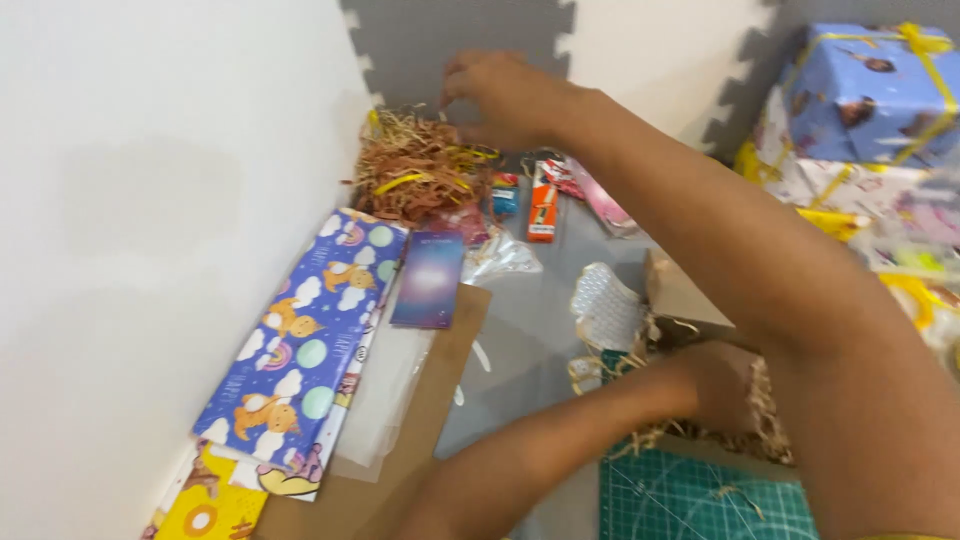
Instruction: The person is packing a keychain into a small cardboard box filled with shredded paper and then preparing to wrap the box in decorative paper.
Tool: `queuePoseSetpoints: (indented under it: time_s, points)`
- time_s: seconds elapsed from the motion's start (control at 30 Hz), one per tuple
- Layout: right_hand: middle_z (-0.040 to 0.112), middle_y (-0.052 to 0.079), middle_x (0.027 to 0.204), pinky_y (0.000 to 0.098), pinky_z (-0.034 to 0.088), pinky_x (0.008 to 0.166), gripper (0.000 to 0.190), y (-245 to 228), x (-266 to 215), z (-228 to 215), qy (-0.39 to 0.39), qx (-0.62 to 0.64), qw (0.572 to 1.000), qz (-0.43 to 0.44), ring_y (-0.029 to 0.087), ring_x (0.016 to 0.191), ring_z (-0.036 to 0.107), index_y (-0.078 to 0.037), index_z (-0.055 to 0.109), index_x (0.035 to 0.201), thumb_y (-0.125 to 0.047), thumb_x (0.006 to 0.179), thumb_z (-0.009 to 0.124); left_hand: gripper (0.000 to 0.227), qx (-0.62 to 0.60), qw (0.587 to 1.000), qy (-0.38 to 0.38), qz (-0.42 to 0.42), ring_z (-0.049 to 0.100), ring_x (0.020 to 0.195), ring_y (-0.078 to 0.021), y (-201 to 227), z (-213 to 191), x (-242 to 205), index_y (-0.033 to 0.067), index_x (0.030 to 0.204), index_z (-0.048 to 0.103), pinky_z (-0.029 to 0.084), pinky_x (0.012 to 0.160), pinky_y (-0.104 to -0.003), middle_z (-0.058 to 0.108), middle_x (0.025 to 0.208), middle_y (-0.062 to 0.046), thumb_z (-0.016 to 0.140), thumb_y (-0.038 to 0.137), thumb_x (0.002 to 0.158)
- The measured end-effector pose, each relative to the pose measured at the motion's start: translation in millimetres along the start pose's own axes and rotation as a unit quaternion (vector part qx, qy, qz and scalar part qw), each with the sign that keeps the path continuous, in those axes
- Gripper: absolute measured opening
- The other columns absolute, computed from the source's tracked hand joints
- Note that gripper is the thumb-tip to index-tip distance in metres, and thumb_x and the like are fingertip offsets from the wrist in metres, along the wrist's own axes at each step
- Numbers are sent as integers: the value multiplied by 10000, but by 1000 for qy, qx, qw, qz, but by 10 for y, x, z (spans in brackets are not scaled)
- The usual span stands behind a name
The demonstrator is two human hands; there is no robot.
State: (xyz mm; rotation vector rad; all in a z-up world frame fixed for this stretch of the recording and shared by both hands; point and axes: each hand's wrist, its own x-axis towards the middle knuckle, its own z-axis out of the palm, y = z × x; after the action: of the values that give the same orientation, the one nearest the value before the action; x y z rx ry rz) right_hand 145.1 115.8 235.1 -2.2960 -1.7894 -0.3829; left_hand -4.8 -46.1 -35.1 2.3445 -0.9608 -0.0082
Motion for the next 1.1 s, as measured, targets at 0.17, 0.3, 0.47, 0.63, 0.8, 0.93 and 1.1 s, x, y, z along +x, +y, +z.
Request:
queuePoseSetpoints:
  time_s: [0.17,0.3,0.47,0.63,0.8,0.93,1.1]
  points:
    - [819,86,1338,606,427,1128,331,-660,-2043,-570,56,-1,992,-110,384,1419,682,-164,820,1301,-344,1028,871,375,-130,987,-44,-82,819,1263,-368,530,-393,31,152,1194,831,629,966,-510,882,1323,-139,777,303,854]
    - [832,91,1239,516,535,1028,195,-1172,-3505,-999,170,22,985,-16,360,1216,725,-58,832,1253,-196,1115,832,549,-132,984,75,-96,623,1375,-330,254,-547,-46,160,1472,715,548,1091,-522,711,1510,-106,709,376,966]
    - [802,29,951,416,500,792,83,-1420,-4682,-811,223,62,961,151,255,810,630,-71,755,1030,-129,1090,761,571,-451,863,147,-173,839,1303,-306,368,-1106,-149,100,1433,748,705,1130,-506,864,1392,-128,871,232,891]
    - [755,-7,860,387,474,704,154,-1593,-5147,-169,135,130,979,77,231,775,653,-140,776,1002,-245,1049,879,484,-572,694,316,-302,845,1154,-380,345,-1476,-451,31,1418,724,722,988,-580,844,1317,-210,824,114,952]
    - [859,36,944,456,630,759,445,-1773,-5339,586,55,110,988,94,263,807,802,-98,761,1391,-455,1128,796,191,-465,705,391,-365,625,563,-82,115,-1643,-886,212,1159,740,309,320,-232,671,770,38,796,173,980]
    - [739,24,735,456,627,701,175,-1819,-5258,657,37,197,976,89,272,609,712,-131,745,1054,-260,1159,799,214,-459,710,406,-347,660,648,-111,119,-1805,-900,203,1179,747,373,402,-261,695,839,25,796,163,975]
    - [762,1,838,423,496,678,146,-1594,-5276,36,61,140,981,120,242,711,651,-172,682,1060,-249,1132,783,243,-463,710,408,-339,704,754,-148,91,-1796,-931,192,1204,755,452,506,-298,726,925,8,796,150,968]
